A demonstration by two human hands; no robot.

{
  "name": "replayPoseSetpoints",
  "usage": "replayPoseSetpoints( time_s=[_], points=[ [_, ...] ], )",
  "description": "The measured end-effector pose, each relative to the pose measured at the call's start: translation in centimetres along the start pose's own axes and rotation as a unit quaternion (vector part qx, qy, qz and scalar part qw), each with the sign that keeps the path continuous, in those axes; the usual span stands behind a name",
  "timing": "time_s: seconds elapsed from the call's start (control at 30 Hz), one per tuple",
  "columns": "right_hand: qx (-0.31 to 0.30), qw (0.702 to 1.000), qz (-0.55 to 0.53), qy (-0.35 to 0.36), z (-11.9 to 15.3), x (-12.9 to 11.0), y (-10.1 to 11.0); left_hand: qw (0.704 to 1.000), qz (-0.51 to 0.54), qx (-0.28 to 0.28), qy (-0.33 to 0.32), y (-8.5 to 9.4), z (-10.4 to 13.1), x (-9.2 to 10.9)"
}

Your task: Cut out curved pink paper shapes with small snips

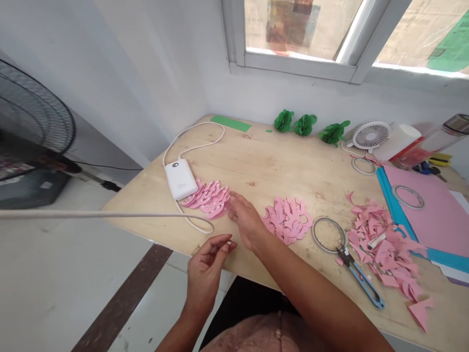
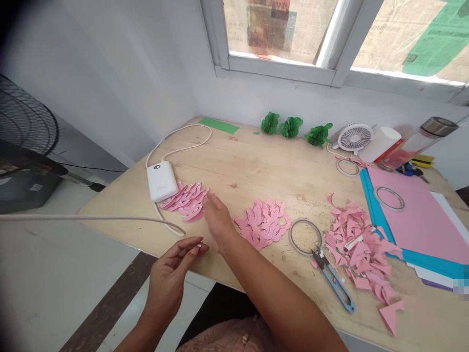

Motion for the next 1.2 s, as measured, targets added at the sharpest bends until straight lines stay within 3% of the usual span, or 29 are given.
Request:
replayPoseSetpoints(
  time_s=[0.1,0.17,0.23,0.3,0.37,0.47,0.67,0.8,0.9,1.03,1.2],
  points=[
    [0.017,0.998,-0.01,-0.062,1.8,-0.5,2.7,1.0,0.0,-0.012,-0.002,-0.6,-0.2,0.0],
    [0.024,0.997,0.001,-0.068,2.9,-1.5,5.0,1.0,-0.002,-0.024,-0.004,-1.0,-0.2,0.0],
    [0.031,0.999,0.04,-0.021,3.7,-2.9,7.6,0.999,-0.001,-0.039,-0.007,-1.5,-0.1,0.0],
    [0.084,0.99,0.101,0.051,4.3,-4.5,10.9,0.999,0.002,-0.053,-0.009,-2.0,-0.1,0.1],
    [0.144,0.963,0.194,0.119,5.0,-5.5,13.9,0.998,0.005,-0.062,-0.012,-2.6,0.0,0.2],
    [0.166,0.903,0.339,0.203,6.5,-6.0,16.0,0.998,0.011,-0.067,-0.016,-3.6,0.0,0.3],
    [0.148,0.816,0.469,0.306,9.1,-4.6,15.8,0.993,0.018,-0.112,-0.023,-6.1,0.4,0.2],
    [0.134,0.75,0.557,0.33,9.4,-3.7,14.6,0.991,0.03,-0.126,-0.013,-7.0,0.8,0.1],
    [0.135,0.719,0.594,0.335,9.3,-3.4,13.9,0.991,0.04,-0.131,0.007,-7.3,1.1,-0.1],
    [0.103,0.709,0.603,0.351,9.5,-2.9,13.1,0.99,0.04,-0.136,0.022,-7.6,1.2,-0.1],
    [0.072,0.736,0.572,0.355,10.0,-2.7,13.2,0.989,0.031,-0.143,0.027,-7.6,1.2,-0.2]
  ],
)
Point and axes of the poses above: each hand's wrist, its own z-axis away from the middle knuckle, its own y-axis out of the back of the hand, x = y × z, the point moved 8 cm from there along -z, towards the middle knuckle, and after that the axes turned 15 degrees about x, right-handed, at the moved point
